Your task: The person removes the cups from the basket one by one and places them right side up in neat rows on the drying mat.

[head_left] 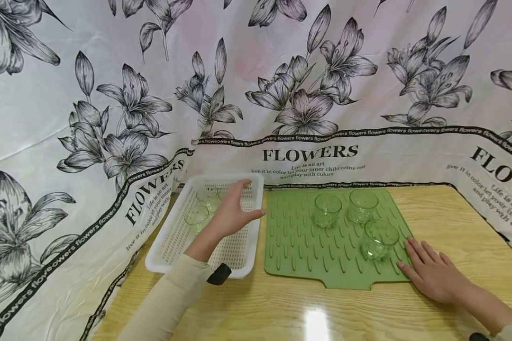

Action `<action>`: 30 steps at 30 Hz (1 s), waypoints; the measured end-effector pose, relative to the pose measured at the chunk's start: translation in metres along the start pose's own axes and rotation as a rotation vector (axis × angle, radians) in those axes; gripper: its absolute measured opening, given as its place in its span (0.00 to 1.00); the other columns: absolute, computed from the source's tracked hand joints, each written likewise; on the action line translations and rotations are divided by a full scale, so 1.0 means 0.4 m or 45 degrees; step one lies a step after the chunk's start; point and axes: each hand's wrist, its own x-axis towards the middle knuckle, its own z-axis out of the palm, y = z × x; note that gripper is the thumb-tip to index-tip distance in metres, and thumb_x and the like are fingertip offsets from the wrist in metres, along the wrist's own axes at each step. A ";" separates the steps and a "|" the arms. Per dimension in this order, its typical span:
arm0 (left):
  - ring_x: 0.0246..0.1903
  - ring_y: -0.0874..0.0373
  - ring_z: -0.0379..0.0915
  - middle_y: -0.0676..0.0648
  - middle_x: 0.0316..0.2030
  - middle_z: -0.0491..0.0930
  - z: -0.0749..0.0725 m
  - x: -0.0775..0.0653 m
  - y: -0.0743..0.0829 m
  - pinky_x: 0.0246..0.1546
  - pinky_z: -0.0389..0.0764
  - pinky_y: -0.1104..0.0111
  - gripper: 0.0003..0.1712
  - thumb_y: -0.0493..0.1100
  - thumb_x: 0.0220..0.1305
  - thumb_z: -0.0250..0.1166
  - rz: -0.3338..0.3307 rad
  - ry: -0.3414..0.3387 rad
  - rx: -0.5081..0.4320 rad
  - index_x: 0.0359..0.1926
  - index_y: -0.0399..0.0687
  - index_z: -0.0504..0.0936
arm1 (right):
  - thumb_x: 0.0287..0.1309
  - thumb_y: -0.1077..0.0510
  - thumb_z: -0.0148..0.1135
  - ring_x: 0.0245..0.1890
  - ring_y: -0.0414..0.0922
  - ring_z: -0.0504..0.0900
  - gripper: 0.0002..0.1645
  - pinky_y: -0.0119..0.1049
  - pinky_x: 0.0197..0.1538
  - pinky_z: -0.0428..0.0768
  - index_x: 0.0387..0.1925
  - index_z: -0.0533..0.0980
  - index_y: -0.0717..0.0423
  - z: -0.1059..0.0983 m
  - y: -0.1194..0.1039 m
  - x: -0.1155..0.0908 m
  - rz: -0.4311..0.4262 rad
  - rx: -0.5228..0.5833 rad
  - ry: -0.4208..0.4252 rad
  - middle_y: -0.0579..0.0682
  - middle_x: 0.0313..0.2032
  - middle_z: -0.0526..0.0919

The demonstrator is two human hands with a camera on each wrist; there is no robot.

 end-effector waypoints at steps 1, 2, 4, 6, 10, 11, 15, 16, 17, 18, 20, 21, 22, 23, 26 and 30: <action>0.71 0.38 0.60 0.36 0.72 0.64 -0.006 -0.002 -0.006 0.70 0.65 0.43 0.51 0.50 0.60 0.76 -0.009 0.005 0.004 0.77 0.44 0.59 | 0.81 0.41 0.40 0.73 0.77 0.45 0.45 0.80 0.65 0.47 0.77 0.47 0.74 0.001 0.001 0.000 -0.002 0.000 0.002 0.76 0.75 0.49; 0.71 0.38 0.60 0.36 0.72 0.64 -0.013 -0.004 -0.011 0.71 0.65 0.43 0.51 0.49 0.60 0.76 -0.015 0.010 0.008 0.77 0.44 0.59 | 0.81 0.41 0.40 0.73 0.77 0.45 0.45 0.80 0.65 0.47 0.77 0.47 0.74 0.002 0.003 0.001 -0.001 0.002 0.002 0.76 0.75 0.48; 0.71 0.37 0.61 0.36 0.71 0.64 -0.028 -0.008 -0.023 0.70 0.66 0.43 0.51 0.49 0.60 0.76 -0.034 0.027 0.023 0.77 0.43 0.58 | 0.81 0.41 0.40 0.74 0.77 0.44 0.45 0.80 0.66 0.47 0.77 0.46 0.73 0.004 0.005 0.002 -0.003 0.004 0.004 0.76 0.75 0.48; 0.70 0.37 0.61 0.35 0.71 0.64 -0.044 -0.011 -0.037 0.70 0.66 0.43 0.51 0.49 0.60 0.76 -0.067 0.055 0.027 0.77 0.43 0.58 | 0.81 0.41 0.40 0.74 0.76 0.44 0.45 0.80 0.65 0.47 0.77 0.46 0.73 0.006 0.006 0.002 -0.005 0.005 0.006 0.75 0.76 0.48; 0.70 0.36 0.61 0.33 0.70 0.64 -0.077 -0.015 -0.067 0.70 0.65 0.42 0.51 0.48 0.59 0.76 -0.143 0.118 0.023 0.76 0.41 0.59 | 0.81 0.41 0.40 0.74 0.77 0.44 0.45 0.80 0.65 0.47 0.77 0.46 0.74 0.007 0.005 0.001 -0.010 -0.001 0.011 0.76 0.75 0.48; 0.70 0.36 0.60 0.33 0.70 0.64 -0.085 -0.015 -0.078 0.70 0.65 0.42 0.51 0.48 0.59 0.75 -0.163 0.130 0.019 0.76 0.40 0.58 | 0.81 0.41 0.41 0.74 0.76 0.44 0.45 0.80 0.65 0.47 0.77 0.46 0.73 0.006 0.005 0.001 -0.006 0.003 0.006 0.75 0.76 0.48; 0.71 0.35 0.58 0.31 0.71 0.61 -0.113 -0.018 -0.123 0.70 0.63 0.41 0.51 0.48 0.62 0.74 -0.246 0.146 0.003 0.77 0.39 0.56 | 0.81 0.41 0.40 0.73 0.77 0.44 0.45 0.80 0.65 0.47 0.77 0.46 0.73 0.003 0.003 -0.002 -0.006 0.002 0.003 0.75 0.76 0.47; 0.71 0.34 0.57 0.31 0.72 0.60 -0.120 -0.019 -0.134 0.70 0.63 0.40 0.51 0.48 0.63 0.73 -0.270 0.143 -0.006 0.77 0.39 0.55 | 0.81 0.41 0.40 0.73 0.77 0.45 0.45 0.80 0.65 0.47 0.77 0.46 0.73 0.002 0.002 -0.001 -0.007 0.001 0.005 0.75 0.76 0.47; 0.71 0.34 0.56 0.31 0.72 0.59 -0.125 -0.020 -0.145 0.70 0.63 0.40 0.51 0.48 0.63 0.73 -0.295 0.141 -0.013 0.78 0.39 0.54 | 0.81 0.41 0.40 0.73 0.77 0.45 0.45 0.80 0.65 0.47 0.77 0.46 0.73 0.002 0.002 -0.001 -0.004 0.003 0.001 0.75 0.76 0.47; 0.71 0.33 0.56 0.31 0.72 0.58 -0.130 -0.021 -0.155 0.70 0.64 0.40 0.51 0.48 0.63 0.73 -0.325 0.136 -0.019 0.78 0.39 0.53 | 0.81 0.41 0.40 0.73 0.77 0.45 0.45 0.80 0.65 0.47 0.77 0.46 0.73 0.001 0.002 -0.001 -0.007 -0.001 0.004 0.75 0.76 0.47; 0.72 0.32 0.54 0.30 0.74 0.55 -0.139 -0.024 -0.173 0.70 0.64 0.40 0.52 0.48 0.64 0.72 -0.373 0.127 -0.034 0.78 0.39 0.52 | 0.81 0.41 0.40 0.73 0.77 0.45 0.45 0.80 0.65 0.47 0.77 0.46 0.73 0.000 0.002 -0.002 -0.006 0.001 0.002 0.75 0.76 0.47; 0.72 0.32 0.54 0.29 0.74 0.54 -0.142 -0.024 -0.182 0.70 0.64 0.40 0.52 0.48 0.64 0.72 -0.394 0.120 -0.036 0.79 0.38 0.52 | 0.81 0.41 0.40 0.73 0.77 0.45 0.45 0.80 0.65 0.47 0.77 0.46 0.73 0.000 0.002 -0.002 -0.006 0.000 -0.001 0.75 0.76 0.47; 0.72 0.32 0.53 0.29 0.75 0.53 -0.144 -0.024 -0.190 0.70 0.64 0.40 0.53 0.48 0.64 0.72 -0.415 0.116 -0.043 0.79 0.38 0.52 | 0.81 0.41 0.40 0.73 0.77 0.44 0.45 0.80 0.65 0.47 0.77 0.46 0.73 0.000 0.003 -0.002 -0.005 0.002 -0.003 0.75 0.76 0.47; 0.73 0.31 0.52 0.28 0.75 0.52 -0.146 -0.025 -0.198 0.70 0.63 0.40 0.53 0.48 0.64 0.72 -0.432 0.110 -0.049 0.79 0.37 0.51 | 0.81 0.41 0.40 0.73 0.77 0.44 0.45 0.80 0.65 0.47 0.77 0.46 0.73 0.000 0.003 -0.003 -0.004 0.004 -0.005 0.75 0.76 0.47; 0.75 0.31 0.48 0.28 0.77 0.48 -0.152 -0.025 -0.220 0.72 0.60 0.40 0.55 0.49 0.64 0.72 -0.485 0.093 -0.061 0.79 0.37 0.49 | 0.81 0.41 0.40 0.73 0.77 0.44 0.45 0.80 0.65 0.47 0.77 0.46 0.73 -0.001 0.004 -0.004 -0.003 0.005 -0.008 0.75 0.76 0.47; 0.76 0.31 0.43 0.28 0.78 0.44 -0.160 -0.026 -0.238 0.74 0.56 0.40 0.57 0.50 0.64 0.72 -0.545 0.067 -0.083 0.80 0.37 0.45 | 0.81 0.40 0.40 0.74 0.77 0.43 0.46 0.80 0.65 0.46 0.77 0.46 0.73 -0.002 0.003 -0.004 -0.001 0.013 -0.009 0.75 0.76 0.46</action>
